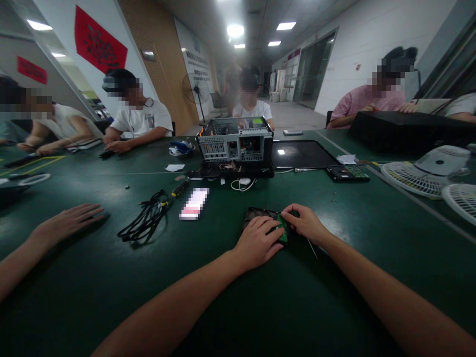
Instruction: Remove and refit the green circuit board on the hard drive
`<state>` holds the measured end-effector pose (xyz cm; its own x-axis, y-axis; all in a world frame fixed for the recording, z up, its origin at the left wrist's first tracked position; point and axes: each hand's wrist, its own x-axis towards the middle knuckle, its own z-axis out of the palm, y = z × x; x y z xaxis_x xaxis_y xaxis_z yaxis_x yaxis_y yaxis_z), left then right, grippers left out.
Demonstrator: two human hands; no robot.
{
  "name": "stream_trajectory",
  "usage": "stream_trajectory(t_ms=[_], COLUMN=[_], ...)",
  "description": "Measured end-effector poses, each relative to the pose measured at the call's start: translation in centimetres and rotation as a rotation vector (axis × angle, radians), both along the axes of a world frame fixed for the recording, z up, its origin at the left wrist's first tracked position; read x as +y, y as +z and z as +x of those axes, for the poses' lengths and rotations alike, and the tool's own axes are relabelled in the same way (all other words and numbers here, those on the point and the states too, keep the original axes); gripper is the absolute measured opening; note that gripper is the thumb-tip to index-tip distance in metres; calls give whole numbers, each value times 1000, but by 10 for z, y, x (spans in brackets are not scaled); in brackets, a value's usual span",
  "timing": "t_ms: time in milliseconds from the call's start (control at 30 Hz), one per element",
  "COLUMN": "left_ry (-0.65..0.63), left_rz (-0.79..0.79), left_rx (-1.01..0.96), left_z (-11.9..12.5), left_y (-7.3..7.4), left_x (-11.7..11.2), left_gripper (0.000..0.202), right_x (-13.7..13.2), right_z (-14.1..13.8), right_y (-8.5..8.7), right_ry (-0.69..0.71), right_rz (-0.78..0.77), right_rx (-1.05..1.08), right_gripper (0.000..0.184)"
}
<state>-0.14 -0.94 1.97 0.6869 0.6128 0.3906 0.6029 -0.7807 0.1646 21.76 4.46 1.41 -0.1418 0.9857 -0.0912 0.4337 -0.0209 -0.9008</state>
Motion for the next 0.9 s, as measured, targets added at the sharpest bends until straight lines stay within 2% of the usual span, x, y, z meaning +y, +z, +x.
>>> stream_trajectory(t_ms=[367, 700, 900], left_ry=[-2, 7, 5], left_rz=[1, 25, 24], left_rx=[-10, 7, 0], left_z=[1, 2, 3], left_y=[0, -1, 4], left_x=[1, 1, -3], left_gripper=[40, 44, 45], right_x=[2, 1, 1], right_z=[-1, 0, 1], right_y=[-4, -1, -1], right_ry=[-58, -32, -37], right_rz=[-2, -24, -50], right_rx=[8, 64, 124], right_gripper=[28, 30, 28])
